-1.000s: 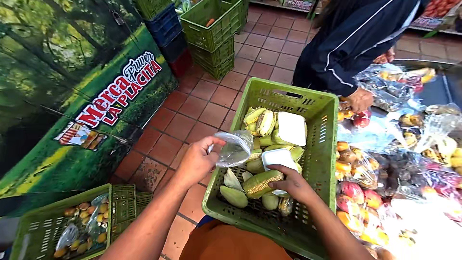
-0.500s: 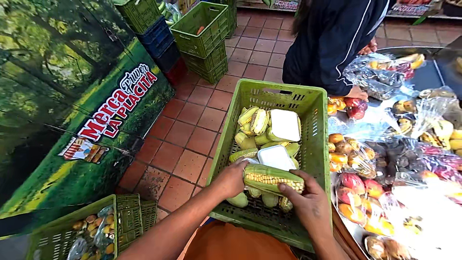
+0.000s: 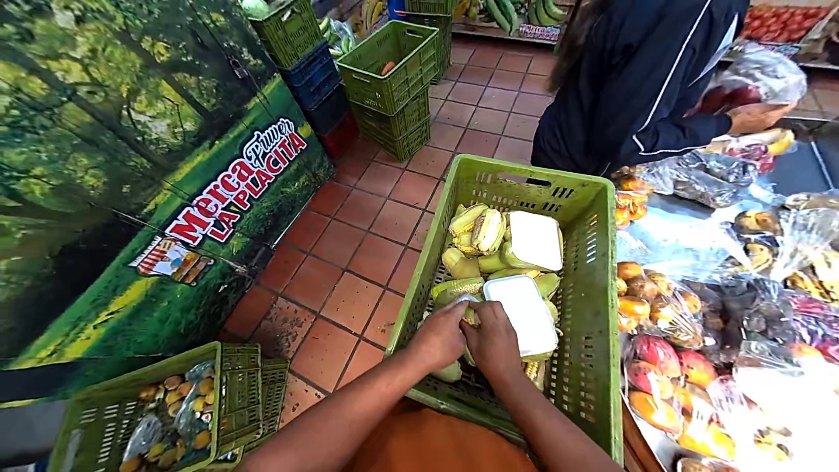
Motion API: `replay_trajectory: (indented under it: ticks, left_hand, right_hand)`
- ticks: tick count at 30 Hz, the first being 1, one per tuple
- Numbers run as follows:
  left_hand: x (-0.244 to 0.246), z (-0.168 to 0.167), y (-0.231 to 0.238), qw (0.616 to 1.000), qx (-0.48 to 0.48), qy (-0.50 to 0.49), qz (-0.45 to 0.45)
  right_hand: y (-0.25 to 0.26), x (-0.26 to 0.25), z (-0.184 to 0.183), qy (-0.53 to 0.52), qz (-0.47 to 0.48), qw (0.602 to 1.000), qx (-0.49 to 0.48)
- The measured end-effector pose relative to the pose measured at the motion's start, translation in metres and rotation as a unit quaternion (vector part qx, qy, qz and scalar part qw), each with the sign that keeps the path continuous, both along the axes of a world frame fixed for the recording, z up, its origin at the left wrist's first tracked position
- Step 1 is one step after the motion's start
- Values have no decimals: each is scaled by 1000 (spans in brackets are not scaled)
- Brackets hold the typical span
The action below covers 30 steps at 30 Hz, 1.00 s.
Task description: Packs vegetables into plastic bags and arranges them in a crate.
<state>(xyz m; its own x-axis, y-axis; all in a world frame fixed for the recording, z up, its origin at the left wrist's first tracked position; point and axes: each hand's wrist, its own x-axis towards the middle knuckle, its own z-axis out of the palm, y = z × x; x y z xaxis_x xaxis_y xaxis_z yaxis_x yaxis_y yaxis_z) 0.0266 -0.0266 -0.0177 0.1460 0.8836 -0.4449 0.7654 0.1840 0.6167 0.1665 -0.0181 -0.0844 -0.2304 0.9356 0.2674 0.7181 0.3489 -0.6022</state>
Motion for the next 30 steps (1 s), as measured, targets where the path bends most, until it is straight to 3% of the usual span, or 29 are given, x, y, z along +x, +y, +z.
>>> replay_trajectory:
  ticks: [4,8,9,11,14,16,18,22,26,30]
  left_hand:
    - [-20,-5,22,997,-61,-25,35]
    - [-41,-3,43,988,-130,-36,79]
    - [-46,-1,46,987,-130,-38,87]
    - [-54,5,50,986,-127,-52,93]
    - [-58,11,52,985,-127,-72,92]
    - [-58,10,55,985,-124,-79,95]
    - [-61,6,56,983,-122,-93,103]
    - [-69,3,55,976,-116,-141,120]
    - [-77,-1,51,954,-107,-238,150]
    - [-78,-4,50,953,-103,-250,135]
  right_hand:
    - [34,-15,-9,-48,51,996,-62]
    - [48,-3,-18,121,7,974,-192]
    - [44,5,-27,114,0,968,-222]
    - [30,16,-53,-25,105,936,-334]
    - [3,-6,-81,-255,286,832,-401]
    - [-3,-28,-84,-334,300,794,-411]
    - [-1,-44,-82,-366,287,782,-415]
    - [2,-32,-61,-339,295,815,-367]
    - [-6,34,-18,-187,315,897,-247]
    - [-23,91,-3,-30,244,964,-101]
